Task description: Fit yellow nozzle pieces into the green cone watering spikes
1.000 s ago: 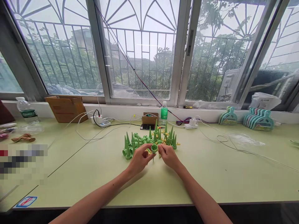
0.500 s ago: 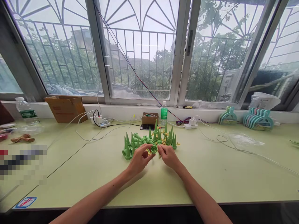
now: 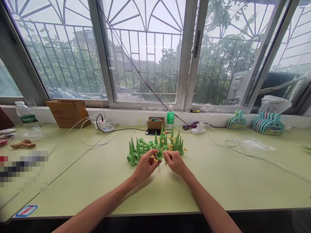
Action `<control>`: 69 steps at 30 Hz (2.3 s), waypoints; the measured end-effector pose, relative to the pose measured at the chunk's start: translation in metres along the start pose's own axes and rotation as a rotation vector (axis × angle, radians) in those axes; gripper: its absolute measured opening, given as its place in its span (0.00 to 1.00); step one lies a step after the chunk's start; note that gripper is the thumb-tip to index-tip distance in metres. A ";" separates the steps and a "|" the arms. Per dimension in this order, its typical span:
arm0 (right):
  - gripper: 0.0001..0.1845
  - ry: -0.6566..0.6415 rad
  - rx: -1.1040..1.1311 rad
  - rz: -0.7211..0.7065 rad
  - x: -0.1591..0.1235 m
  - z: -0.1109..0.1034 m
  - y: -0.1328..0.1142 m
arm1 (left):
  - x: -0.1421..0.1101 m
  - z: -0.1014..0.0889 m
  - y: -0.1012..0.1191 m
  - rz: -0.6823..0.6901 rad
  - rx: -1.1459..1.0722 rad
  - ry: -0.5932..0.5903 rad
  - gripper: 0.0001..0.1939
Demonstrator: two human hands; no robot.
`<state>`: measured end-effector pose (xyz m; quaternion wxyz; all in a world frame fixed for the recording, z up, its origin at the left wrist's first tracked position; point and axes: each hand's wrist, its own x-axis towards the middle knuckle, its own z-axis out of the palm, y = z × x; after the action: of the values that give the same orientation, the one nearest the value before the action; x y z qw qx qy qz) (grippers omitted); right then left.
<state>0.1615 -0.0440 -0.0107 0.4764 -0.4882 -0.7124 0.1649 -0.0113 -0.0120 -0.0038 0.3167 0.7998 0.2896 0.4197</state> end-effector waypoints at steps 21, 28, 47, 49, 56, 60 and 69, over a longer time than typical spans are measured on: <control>0.26 -0.009 0.000 -0.022 0.000 0.000 0.001 | 0.002 0.001 -0.003 -0.369 -0.370 -0.129 0.33; 0.25 -0.020 0.003 -0.026 0.000 0.000 0.001 | 0.004 0.003 -0.008 -0.526 -0.455 -0.308 0.39; 0.24 -0.036 -0.017 -0.016 -0.001 -0.002 0.000 | 0.003 0.003 -0.012 -0.537 -0.543 -0.326 0.34; 0.24 -0.039 -0.019 -0.015 -0.001 -0.002 0.000 | 0.003 0.003 -0.011 -0.528 -0.533 -0.315 0.33; 0.24 -0.034 -0.031 -0.021 0.000 -0.002 0.000 | 0.002 0.002 -0.008 -0.499 -0.537 -0.300 0.30; 0.24 -0.020 -0.036 -0.021 0.000 -0.002 0.001 | 0.002 0.002 -0.007 -0.486 -0.555 -0.289 0.28; 0.23 -0.023 -0.055 -0.034 -0.001 -0.002 0.003 | 0.001 -0.001 -0.009 -0.420 -0.454 -0.271 0.28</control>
<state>0.1648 -0.0441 -0.0126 0.4572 -0.4870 -0.7303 0.1429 -0.0136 -0.0053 -0.0098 0.6020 0.6803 0.3024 0.2889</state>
